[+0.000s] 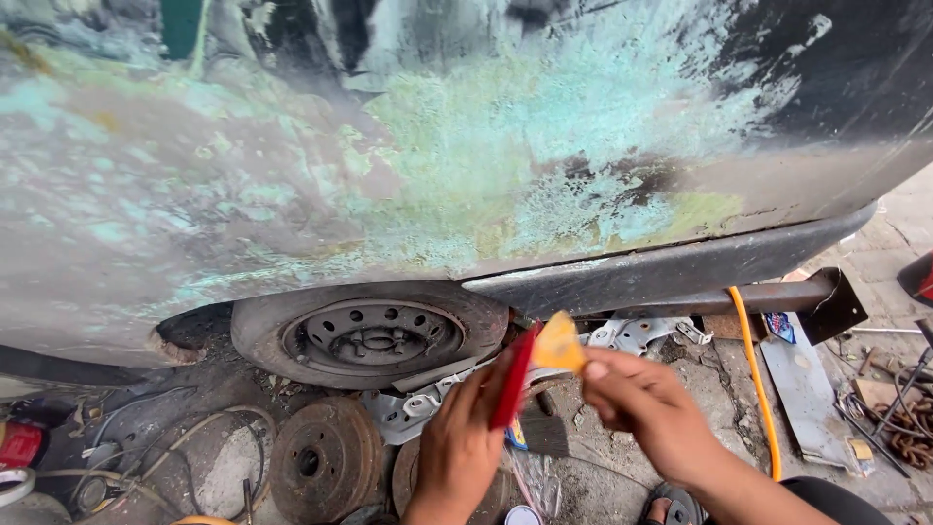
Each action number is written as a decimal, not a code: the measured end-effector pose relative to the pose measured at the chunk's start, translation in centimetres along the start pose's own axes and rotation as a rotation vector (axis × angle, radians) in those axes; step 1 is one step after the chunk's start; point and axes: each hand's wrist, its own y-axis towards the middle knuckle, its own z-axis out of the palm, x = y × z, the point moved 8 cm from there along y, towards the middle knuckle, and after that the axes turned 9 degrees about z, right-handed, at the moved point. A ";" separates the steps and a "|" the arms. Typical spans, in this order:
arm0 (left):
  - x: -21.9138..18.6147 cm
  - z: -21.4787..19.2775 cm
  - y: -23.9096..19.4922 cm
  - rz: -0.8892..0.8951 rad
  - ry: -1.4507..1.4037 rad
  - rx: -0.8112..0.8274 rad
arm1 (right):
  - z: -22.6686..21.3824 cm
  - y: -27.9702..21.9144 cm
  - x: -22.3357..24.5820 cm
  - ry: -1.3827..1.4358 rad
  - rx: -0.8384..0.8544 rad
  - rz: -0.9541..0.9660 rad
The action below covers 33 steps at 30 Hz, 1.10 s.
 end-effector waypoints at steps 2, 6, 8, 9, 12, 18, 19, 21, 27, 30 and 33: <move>1.5 -0.3 -0.3 -0.053 0.016 0.042 | 1.0 -1.7 4.6 -0.002 0.003 -0.199; 5.4 -0.2 -2.3 -0.327 -0.169 -0.085 | 8.9 -3.8 15.0 -0.775 -0.095 -0.780; 6.3 -1.6 -2.6 -0.351 -0.191 -0.200 | 12.5 -0.4 16.0 -1.042 -0.161 -0.928; 6.8 -2.4 -3.0 -0.371 -0.220 -0.305 | 14.7 0.9 16.0 -1.310 -0.238 -1.063; 7.8 -4.7 -3.2 -0.534 -0.360 -0.409 | 17.9 6.1 16.8 -1.678 -0.327 -1.157; 8.4 -7.3 -2.8 -0.380 -0.201 -0.429 | 14.0 7.8 15.1 -1.879 -0.449 -1.042; 7.9 -8.5 -2.4 -0.386 -0.202 -0.431 | 13.0 6.6 14.3 -1.882 -0.441 -1.043; 6.4 -11.7 -0.9 -0.323 -0.023 -0.410 | 10.2 5.6 13.0 -1.893 -0.433 -0.803; 2.9 -17.7 6.1 -0.220 0.480 -0.292 | 3.1 0.1 4.7 -1.522 -0.379 -0.571; 3.9 -17.1 9.5 -0.195 0.708 -0.231 | 0.3 -0.5 -0.2 -1.328 -0.363 -0.514; 4.8 -15.1 10.9 -0.187 0.772 -0.275 | -1.2 -0.9 -2.4 -1.194 -0.379 -0.397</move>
